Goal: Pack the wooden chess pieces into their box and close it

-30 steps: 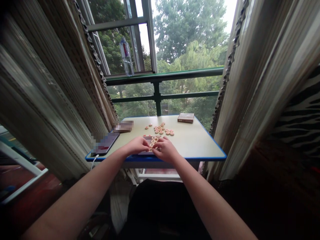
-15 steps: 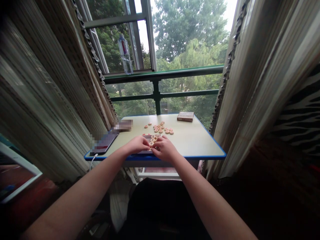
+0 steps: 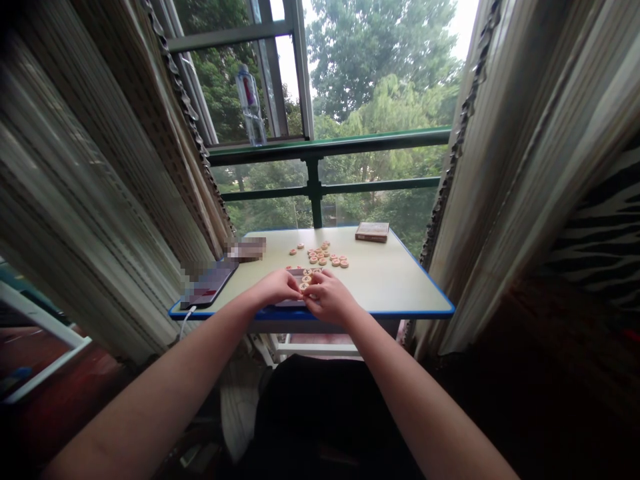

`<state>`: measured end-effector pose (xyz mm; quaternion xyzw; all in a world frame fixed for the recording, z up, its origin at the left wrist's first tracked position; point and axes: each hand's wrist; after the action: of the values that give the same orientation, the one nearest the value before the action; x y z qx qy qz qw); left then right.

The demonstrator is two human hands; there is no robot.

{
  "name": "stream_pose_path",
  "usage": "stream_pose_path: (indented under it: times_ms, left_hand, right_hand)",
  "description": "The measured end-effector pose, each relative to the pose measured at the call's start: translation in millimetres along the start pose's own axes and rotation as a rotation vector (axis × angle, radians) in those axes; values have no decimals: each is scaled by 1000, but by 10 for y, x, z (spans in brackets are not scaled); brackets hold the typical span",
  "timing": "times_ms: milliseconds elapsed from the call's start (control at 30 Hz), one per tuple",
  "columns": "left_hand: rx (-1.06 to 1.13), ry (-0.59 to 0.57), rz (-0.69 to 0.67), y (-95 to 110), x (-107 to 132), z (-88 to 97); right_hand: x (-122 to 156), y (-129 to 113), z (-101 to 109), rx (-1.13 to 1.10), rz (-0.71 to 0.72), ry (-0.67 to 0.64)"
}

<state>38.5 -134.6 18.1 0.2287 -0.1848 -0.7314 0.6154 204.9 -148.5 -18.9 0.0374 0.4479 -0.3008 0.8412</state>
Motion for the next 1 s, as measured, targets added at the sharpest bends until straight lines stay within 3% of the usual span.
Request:
stream_pose_path:
  times_ms: [400, 1000]
  left_hand:
    - [0, -5, -4, 26, 5, 89]
    - [44, -78, 42, 15, -29, 45]
  right_hand:
    - [7, 21, -1, -30, -23, 7]
    - [10, -6, 40, -52, -2, 4]
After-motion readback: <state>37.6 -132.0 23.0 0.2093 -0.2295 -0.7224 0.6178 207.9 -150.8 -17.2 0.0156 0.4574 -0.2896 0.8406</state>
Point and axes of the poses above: each hand's wrist, its own x-axis away from the middle knuckle, its own z-axis out of the back of the hand, y = z × x, and after that the axes turned 15 degrees about y, right-handed
